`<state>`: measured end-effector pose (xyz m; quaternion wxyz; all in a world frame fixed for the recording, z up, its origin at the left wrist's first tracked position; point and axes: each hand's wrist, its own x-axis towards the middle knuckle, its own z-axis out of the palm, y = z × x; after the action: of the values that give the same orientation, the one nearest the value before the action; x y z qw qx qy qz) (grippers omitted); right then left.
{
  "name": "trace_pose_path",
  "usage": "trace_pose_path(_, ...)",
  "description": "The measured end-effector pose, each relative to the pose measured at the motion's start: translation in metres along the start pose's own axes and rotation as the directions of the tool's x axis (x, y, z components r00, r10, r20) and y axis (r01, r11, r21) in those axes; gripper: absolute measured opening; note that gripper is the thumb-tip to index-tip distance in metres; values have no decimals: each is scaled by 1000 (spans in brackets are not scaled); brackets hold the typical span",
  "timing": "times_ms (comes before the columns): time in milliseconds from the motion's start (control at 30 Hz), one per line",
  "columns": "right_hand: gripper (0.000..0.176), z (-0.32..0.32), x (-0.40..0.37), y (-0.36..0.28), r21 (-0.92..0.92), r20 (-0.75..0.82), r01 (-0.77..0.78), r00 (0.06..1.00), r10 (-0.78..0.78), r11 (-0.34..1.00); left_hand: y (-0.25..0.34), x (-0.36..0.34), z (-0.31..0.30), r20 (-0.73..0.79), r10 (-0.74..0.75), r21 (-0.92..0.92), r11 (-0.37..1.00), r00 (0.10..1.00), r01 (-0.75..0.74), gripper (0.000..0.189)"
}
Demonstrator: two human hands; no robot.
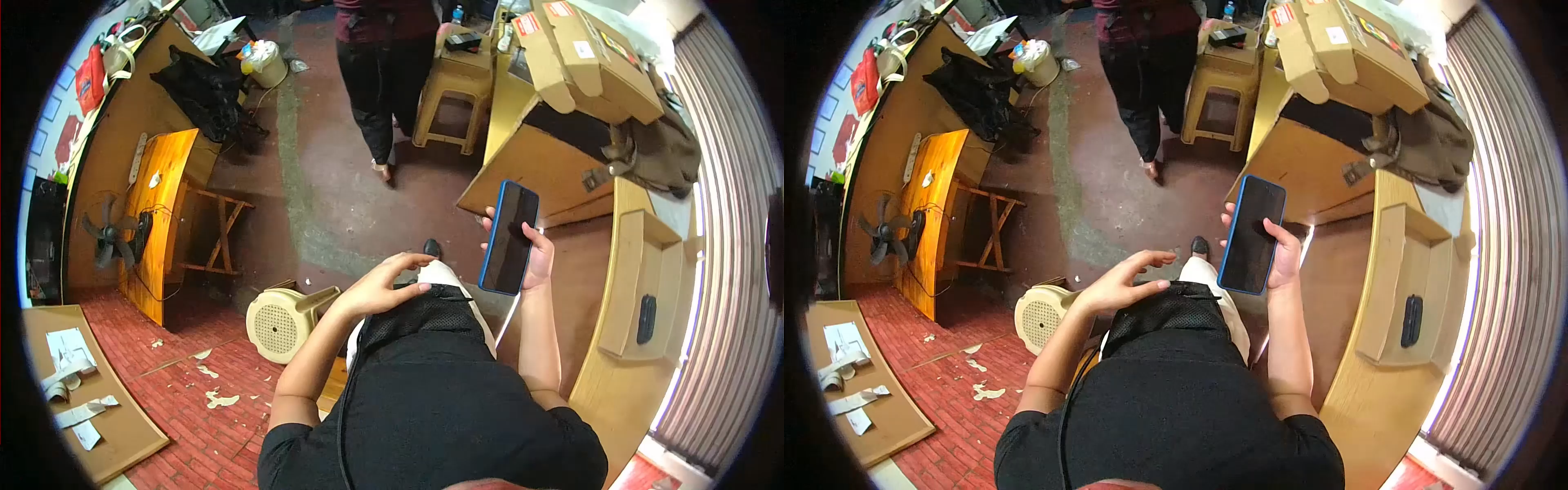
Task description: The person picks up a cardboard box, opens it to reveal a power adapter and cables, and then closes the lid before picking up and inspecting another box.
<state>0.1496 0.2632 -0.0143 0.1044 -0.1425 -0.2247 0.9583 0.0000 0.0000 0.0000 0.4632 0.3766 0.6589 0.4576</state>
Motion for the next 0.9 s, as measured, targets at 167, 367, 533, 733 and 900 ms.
trace_pose_path(167,66,-10,44,-14,52,108,-69,992,63,996,-7,24,-13,42,-5,186,982,999,-3,55)
trace_pose_path(367,67,-8,100,-50,-17,148,-161,976,162,987,1,65,-27,59,-27,132,991,998,19,53)
trace_pose_path(533,64,-11,147,-78,15,208,-262,945,254,965,20,97,-40,43,-85,140,987,995,78,57)
trace_pose_path(733,62,-13,189,-94,-18,225,-358,908,352,934,22,120,-43,19,-120,61,991,993,119,55)
trace_pose_path(900,61,-13,211,-95,-44,227,-402,887,401,914,23,130,-48,-29,-129,55,990,991,130,55)
